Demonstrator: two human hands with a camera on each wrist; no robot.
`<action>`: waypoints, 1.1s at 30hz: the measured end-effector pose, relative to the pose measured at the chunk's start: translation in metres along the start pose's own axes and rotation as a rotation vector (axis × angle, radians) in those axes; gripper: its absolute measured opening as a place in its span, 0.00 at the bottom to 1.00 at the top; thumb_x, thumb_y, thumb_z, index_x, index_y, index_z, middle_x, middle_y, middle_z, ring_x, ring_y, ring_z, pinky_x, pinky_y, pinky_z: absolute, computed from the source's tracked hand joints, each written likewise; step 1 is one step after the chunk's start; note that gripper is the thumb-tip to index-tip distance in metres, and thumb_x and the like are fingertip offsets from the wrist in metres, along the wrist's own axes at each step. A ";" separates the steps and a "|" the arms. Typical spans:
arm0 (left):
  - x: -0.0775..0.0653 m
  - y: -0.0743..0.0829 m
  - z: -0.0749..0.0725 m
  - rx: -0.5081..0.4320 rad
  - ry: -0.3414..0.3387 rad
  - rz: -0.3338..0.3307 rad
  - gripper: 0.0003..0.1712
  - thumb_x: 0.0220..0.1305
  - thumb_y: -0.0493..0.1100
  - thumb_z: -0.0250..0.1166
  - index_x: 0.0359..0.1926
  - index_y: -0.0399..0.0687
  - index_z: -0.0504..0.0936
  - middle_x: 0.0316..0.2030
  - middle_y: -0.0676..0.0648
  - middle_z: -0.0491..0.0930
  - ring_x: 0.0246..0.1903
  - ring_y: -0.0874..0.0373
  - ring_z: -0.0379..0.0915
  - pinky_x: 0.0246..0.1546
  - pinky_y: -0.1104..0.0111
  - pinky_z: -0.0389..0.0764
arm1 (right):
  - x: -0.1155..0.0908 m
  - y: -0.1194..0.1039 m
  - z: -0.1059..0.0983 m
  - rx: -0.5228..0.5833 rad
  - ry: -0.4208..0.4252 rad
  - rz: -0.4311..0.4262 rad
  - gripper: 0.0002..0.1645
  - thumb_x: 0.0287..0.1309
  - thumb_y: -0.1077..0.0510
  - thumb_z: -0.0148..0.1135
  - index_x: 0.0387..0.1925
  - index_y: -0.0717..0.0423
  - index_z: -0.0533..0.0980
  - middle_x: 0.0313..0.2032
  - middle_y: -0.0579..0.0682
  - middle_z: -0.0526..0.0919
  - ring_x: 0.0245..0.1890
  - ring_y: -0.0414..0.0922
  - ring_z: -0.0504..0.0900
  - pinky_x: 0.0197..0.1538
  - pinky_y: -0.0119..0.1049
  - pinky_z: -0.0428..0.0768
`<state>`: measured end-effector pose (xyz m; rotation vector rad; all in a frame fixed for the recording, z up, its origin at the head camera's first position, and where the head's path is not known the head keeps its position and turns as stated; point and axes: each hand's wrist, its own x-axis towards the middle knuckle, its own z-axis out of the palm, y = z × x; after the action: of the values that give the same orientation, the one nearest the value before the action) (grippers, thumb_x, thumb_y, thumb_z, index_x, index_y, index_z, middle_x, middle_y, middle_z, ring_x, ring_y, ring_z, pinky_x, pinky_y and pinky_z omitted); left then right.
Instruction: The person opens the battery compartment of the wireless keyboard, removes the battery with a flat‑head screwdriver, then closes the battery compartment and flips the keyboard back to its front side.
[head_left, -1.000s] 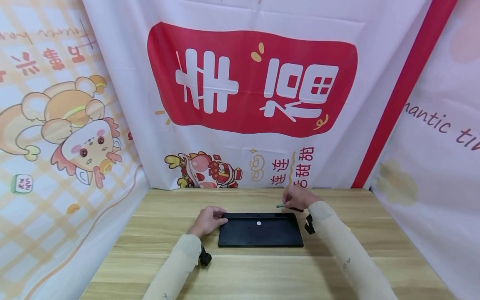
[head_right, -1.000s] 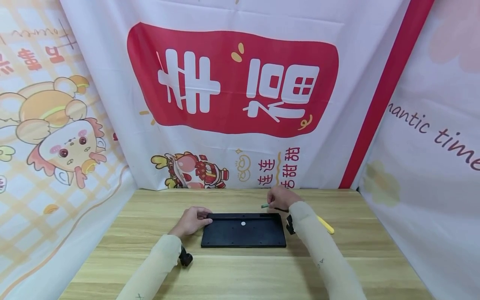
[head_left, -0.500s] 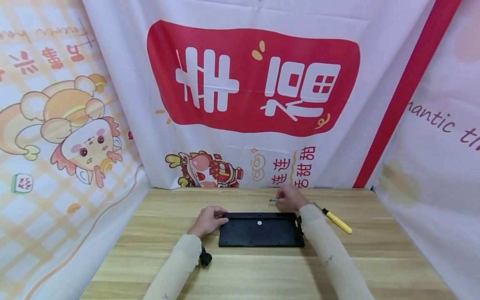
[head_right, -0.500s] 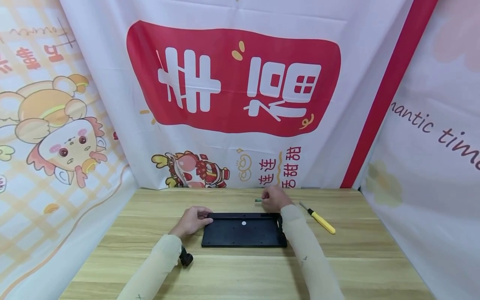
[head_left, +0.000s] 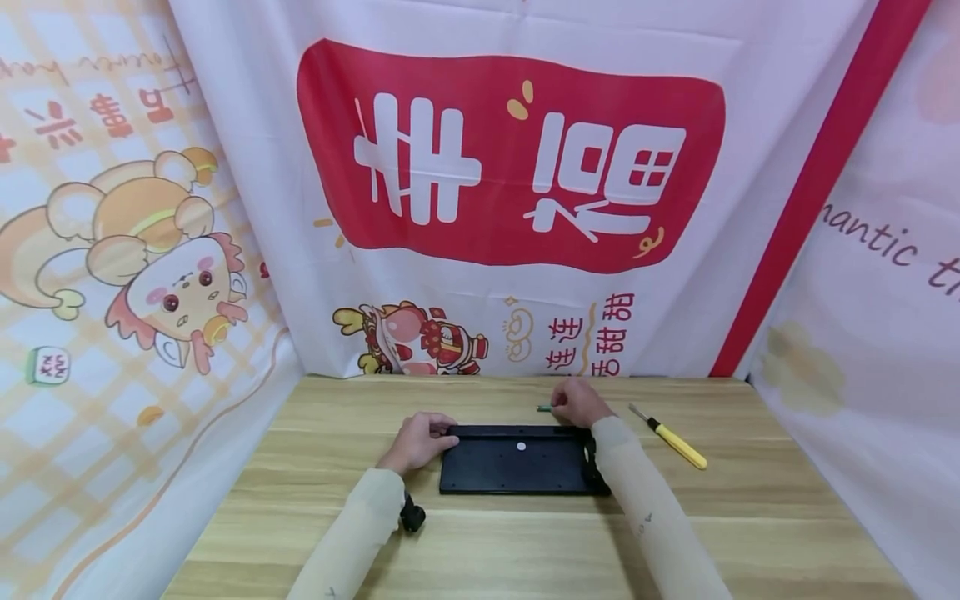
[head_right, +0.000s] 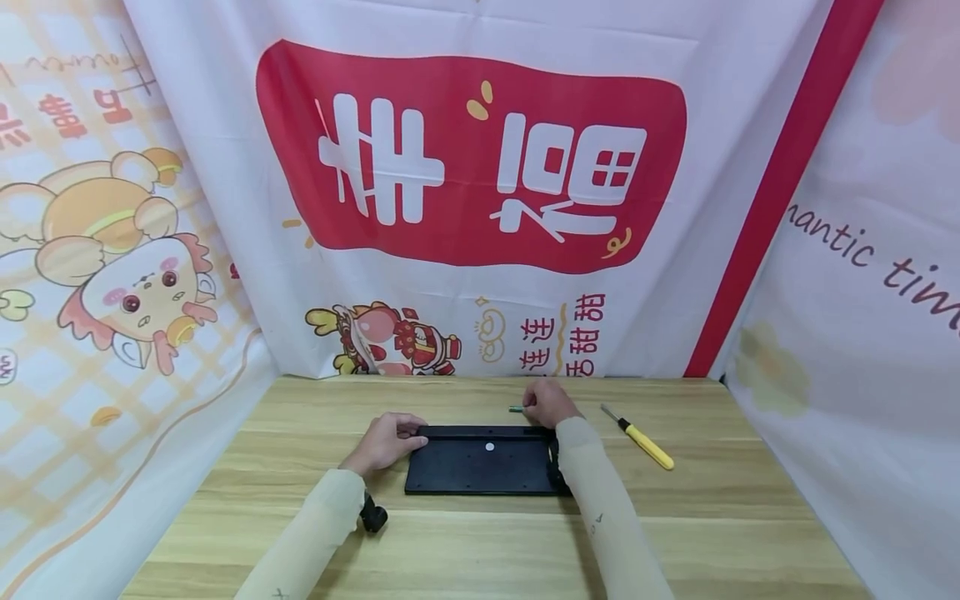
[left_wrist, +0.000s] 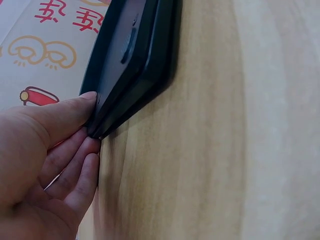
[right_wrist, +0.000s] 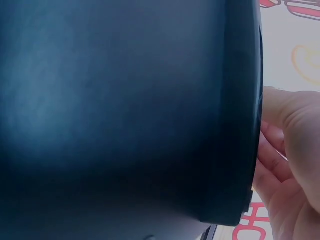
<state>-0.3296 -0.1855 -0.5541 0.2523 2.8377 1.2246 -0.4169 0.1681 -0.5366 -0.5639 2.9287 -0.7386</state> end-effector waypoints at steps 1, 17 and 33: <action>0.000 0.001 0.000 -0.004 0.001 0.001 0.12 0.67 0.45 0.75 0.52 0.57 0.91 0.50 0.49 0.90 0.52 0.54 0.85 0.54 0.56 0.87 | 0.000 0.000 0.000 -0.001 0.002 -0.004 0.03 0.58 0.66 0.74 0.33 0.55 0.87 0.33 0.46 0.87 0.34 0.41 0.82 0.43 0.40 0.85; 0.000 0.003 0.001 -0.009 0.003 0.031 0.12 0.67 0.44 0.75 0.51 0.55 0.91 0.50 0.48 0.90 0.51 0.53 0.86 0.54 0.56 0.88 | -0.013 0.002 -0.022 -0.010 -0.015 0.021 0.01 0.60 0.62 0.73 0.35 0.53 0.87 0.36 0.48 0.88 0.38 0.44 0.84 0.47 0.45 0.85; 0.001 0.000 0.002 -0.003 0.011 0.023 0.12 0.68 0.43 0.74 0.51 0.55 0.91 0.50 0.49 0.90 0.52 0.53 0.86 0.55 0.55 0.87 | -0.045 0.021 -0.074 -0.097 -0.003 -0.093 0.08 0.65 0.66 0.70 0.45 0.63 0.86 0.45 0.59 0.91 0.45 0.50 0.89 0.52 0.51 0.88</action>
<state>-0.3300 -0.1843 -0.5554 0.2798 2.8497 1.2383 -0.3939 0.2348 -0.4826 -0.7128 2.9656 -0.6053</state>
